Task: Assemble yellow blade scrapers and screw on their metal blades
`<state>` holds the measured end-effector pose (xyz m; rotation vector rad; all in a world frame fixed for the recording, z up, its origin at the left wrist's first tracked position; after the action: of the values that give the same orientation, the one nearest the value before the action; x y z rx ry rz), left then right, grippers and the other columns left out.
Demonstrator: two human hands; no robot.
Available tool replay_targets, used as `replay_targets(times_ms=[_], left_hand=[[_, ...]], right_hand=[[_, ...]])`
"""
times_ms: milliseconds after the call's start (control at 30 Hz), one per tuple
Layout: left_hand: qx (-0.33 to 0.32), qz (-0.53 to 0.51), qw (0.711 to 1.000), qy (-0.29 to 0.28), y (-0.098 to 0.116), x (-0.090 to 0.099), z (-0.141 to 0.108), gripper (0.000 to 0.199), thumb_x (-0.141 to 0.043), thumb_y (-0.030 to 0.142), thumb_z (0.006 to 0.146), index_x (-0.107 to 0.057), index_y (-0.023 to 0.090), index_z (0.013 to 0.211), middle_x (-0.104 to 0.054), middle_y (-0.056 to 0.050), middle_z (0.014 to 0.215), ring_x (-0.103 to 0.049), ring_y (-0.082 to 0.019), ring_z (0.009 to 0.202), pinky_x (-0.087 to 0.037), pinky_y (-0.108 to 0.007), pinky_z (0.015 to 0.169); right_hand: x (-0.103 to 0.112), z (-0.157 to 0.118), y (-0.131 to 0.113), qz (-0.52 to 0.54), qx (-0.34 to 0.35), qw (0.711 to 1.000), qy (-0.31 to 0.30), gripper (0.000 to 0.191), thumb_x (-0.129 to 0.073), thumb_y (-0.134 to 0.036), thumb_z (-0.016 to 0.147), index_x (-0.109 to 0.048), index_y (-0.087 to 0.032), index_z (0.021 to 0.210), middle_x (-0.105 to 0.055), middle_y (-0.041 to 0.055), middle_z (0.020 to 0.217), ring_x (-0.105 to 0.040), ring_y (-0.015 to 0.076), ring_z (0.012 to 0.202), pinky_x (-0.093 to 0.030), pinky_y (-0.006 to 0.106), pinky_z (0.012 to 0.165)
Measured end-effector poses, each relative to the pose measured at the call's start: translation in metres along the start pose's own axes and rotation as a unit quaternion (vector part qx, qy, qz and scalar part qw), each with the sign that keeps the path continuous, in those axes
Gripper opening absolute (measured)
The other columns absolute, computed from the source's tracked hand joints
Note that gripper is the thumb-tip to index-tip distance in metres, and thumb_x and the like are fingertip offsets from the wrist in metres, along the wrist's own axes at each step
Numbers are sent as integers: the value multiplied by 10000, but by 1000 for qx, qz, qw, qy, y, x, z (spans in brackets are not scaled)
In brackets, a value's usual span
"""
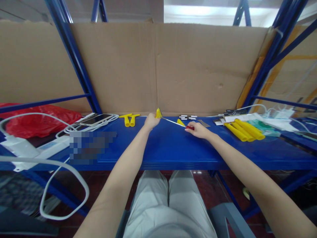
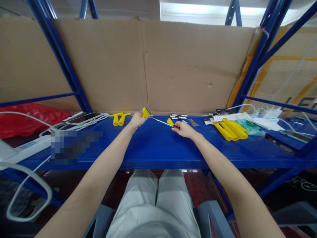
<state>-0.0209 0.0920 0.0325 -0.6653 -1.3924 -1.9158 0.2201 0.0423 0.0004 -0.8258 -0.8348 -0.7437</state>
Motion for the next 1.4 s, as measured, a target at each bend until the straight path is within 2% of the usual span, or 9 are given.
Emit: replay_targets(times_ms=[267,433,533,767,967,1167,1400], left_hand=[[1,7,1000,1,-2,-1,1,249,-549,246,833,-689,90,966,-707,-99,864,-664,-191,751,-455,-222,570],[-9,3,1000,5,1,-1,-1,240,-540,216,822,-692,84,954,-710,-98,851,-667,-192,746,-456,-214,563],[-11,2,1000,2,2,-1,-2,235,-538,220,825,-692,83,938,-707,-99,855,-667,-195,762,-463,-217,573],[-10,15,1000,-15,4,-2,-2,260,-531,218,832,-676,58,975,-694,-128,870,-666,-208,750,-482,-257,598],[-12,12,1000,-19,6,-2,-4,254,-530,213,835,-669,61,983,-692,-121,854,-666,-211,768,-472,-244,605],[-12,14,1000,-12,5,-2,-3,248,-543,232,836,-683,76,969,-699,-109,839,-661,-191,747,-453,-221,578],[-11,20,1000,-9,5,-1,-3,254,-537,236,836,-692,59,931,-695,-104,798,-651,-181,685,-438,-222,550]], right_hand=[[-8,0,5,116,-15,993,-28,243,-548,-415,773,-499,-191,695,-592,10,582,-546,139,546,-408,254,538],[-10,-3,6,172,-77,979,-81,277,-569,-445,779,-490,-186,721,-560,-10,534,-454,90,397,-356,220,404],[-9,-5,4,181,-103,973,-104,279,-580,-435,788,-481,-186,714,-561,-12,533,-444,77,378,-341,203,367],[-4,-7,0,182,-119,969,-118,234,-568,-358,820,-477,-180,699,-557,-17,528,-436,58,374,-336,177,350],[-5,-5,8,195,-126,968,-96,218,-636,-338,769,-480,-185,775,-550,-37,532,-428,60,359,-305,174,318],[-7,-4,10,197,-111,970,-85,263,-667,-345,734,-451,-195,732,-550,-37,533,-456,71,372,-332,185,338],[-9,-3,7,203,-62,973,-95,303,-619,-455,743,-492,-184,698,-576,1,555,-505,98,453,-416,230,462]])
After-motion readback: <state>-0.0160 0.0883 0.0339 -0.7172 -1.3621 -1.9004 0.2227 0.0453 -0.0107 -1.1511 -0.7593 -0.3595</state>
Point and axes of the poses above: each hand's wrist, its own z-axis towards the middle knuckle, its own x-axis out of the back of the hand, y = z × x, the point moved 5 cm from there along z, towards the middle knuckle
